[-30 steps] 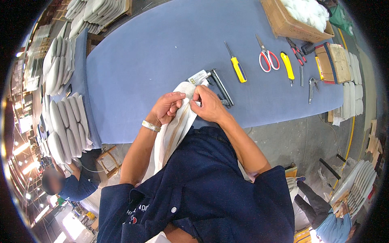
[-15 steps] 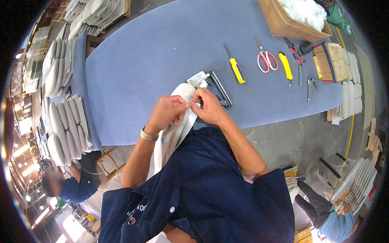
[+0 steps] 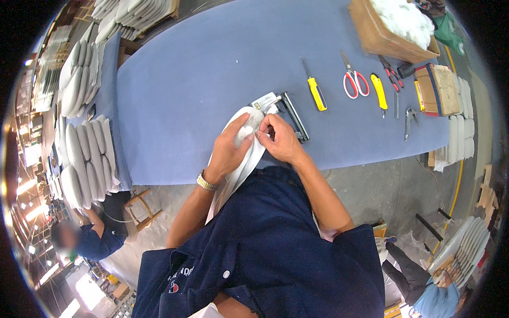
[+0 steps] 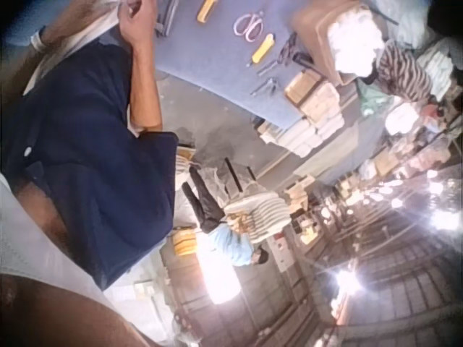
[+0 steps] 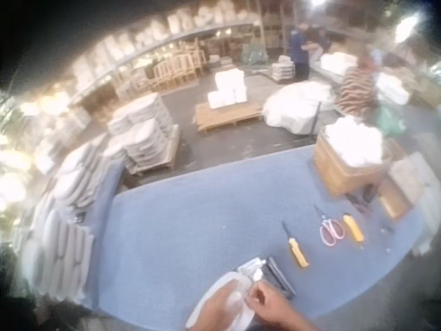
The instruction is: The person staples white fabric onto a cushion using a pneumatic staple gun. They repeatedly fold the fabric edges, pull it taut, and apply staples along the perimeter. The person also uses a yellow-handled tool to tuck fabric and scissors to trim excess material.
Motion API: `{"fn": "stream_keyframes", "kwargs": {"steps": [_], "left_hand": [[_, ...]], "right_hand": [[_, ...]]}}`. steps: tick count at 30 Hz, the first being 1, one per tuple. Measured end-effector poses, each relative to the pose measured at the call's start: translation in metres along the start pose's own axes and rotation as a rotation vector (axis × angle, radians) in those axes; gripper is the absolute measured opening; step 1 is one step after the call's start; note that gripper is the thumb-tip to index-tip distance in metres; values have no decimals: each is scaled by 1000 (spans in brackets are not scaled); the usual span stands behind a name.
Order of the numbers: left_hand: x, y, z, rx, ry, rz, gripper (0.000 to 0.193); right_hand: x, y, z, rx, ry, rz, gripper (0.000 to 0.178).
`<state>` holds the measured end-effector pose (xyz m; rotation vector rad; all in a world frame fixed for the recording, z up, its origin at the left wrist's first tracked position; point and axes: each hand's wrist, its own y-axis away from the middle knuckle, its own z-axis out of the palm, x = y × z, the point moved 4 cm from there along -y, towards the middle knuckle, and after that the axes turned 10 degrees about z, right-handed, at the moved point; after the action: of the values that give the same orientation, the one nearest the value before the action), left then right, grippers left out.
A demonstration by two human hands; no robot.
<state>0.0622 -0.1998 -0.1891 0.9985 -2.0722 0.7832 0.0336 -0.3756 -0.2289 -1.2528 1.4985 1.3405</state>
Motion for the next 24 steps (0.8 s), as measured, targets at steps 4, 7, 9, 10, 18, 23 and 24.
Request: {"fn": "stream_keyframes", "kwargs": {"steps": [4,7,9,10,18,23,24], "left_hand": [[-11,8,-6,97,132,-149,33],[-4,7,-11,109,63,-75,27],[5,8,-11,89,30,-35,28],[6,10,-11,84,12,-17,29],[10,21,-2,-1,-113,95,42],[12,12,-3,-16,-100,68,68],[14,9,-4,-13,-93,78,73]], "right_hand": [[1,0,2,20,3,-1,17],[1,1,2,17,-45,54,18],[5,0,2,10,-67,56,18],[5,1,3,10,-64,49,18],[14,1,4,7,-135,92,18],[16,-2,3,-15,-146,131,16],[16,-2,3,-21,-156,138,16]]}}
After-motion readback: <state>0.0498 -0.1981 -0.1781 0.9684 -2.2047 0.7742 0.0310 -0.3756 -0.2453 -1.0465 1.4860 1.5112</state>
